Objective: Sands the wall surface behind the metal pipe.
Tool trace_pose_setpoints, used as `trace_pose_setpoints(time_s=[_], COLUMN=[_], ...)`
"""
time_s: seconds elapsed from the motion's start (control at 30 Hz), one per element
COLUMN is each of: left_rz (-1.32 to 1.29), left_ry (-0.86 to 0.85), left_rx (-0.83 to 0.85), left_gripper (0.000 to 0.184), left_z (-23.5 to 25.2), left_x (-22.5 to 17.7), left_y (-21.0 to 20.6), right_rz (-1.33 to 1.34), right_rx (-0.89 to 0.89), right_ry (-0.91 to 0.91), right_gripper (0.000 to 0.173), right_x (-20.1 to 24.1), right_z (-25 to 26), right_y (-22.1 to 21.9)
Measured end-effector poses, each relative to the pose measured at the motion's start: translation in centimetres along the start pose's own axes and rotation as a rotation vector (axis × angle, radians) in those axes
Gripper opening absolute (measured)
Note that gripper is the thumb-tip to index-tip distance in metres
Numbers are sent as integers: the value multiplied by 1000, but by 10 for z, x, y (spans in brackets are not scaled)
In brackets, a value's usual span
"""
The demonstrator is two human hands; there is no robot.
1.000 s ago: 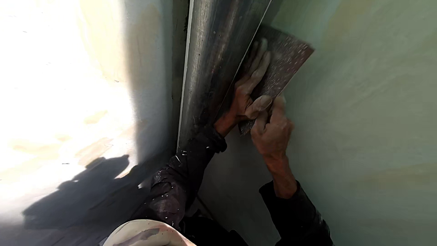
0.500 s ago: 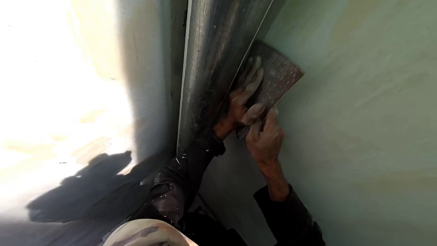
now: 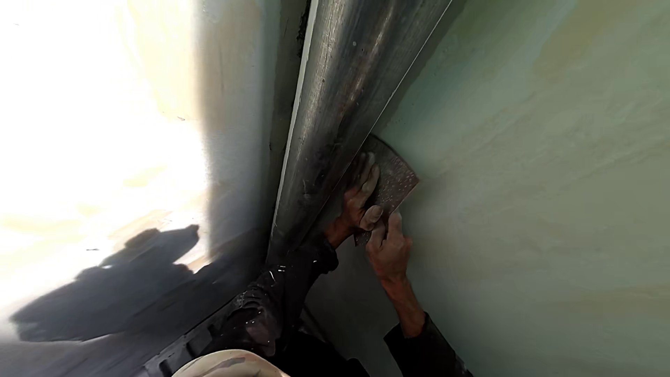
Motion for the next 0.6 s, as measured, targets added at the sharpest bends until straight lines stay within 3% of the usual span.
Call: trace_pose_setpoints(time_s=[0.1,0.17,0.27,0.33,0.4,0.47,0.6], left_rz=[-113,-139,-18,34,34,6,-67], left_ry=[-228,-275,-94,53,166,135,-212], left_rx=[-4,35,126,77,-8,-59,-107], left_gripper=[89,88,89,84,80,78,79], left_z=[101,101,7,-67,-99,-65,103], left_x=[-36,-30,6,31,38,26,-36], left_y=[-12,-12,7,18,21,13,-14], right_rz=[39,53,16,5,15,3,-16], right_rx=[-153,-145,-4,111,157,110,-88], right_ry=[70,53,-55,-122,-127,-44,89], right_gripper=[24,24,25,30,33,31,26], right_x=[16,12,-9,-19,-20,-11,18], right_z=[53,45,-20,-64,-75,-40,67], right_y=[26,16,-24,-45,-47,-28,36])
Point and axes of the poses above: each hand's wrist, its own z-axis towards the middle knuckle, its own y-axis out of the back of the hand, x = y × z, the point moved 7 cm from there along z, towards the middle knuckle, and after that the axes turned 3 degrees about z, right-handed, at the moved point
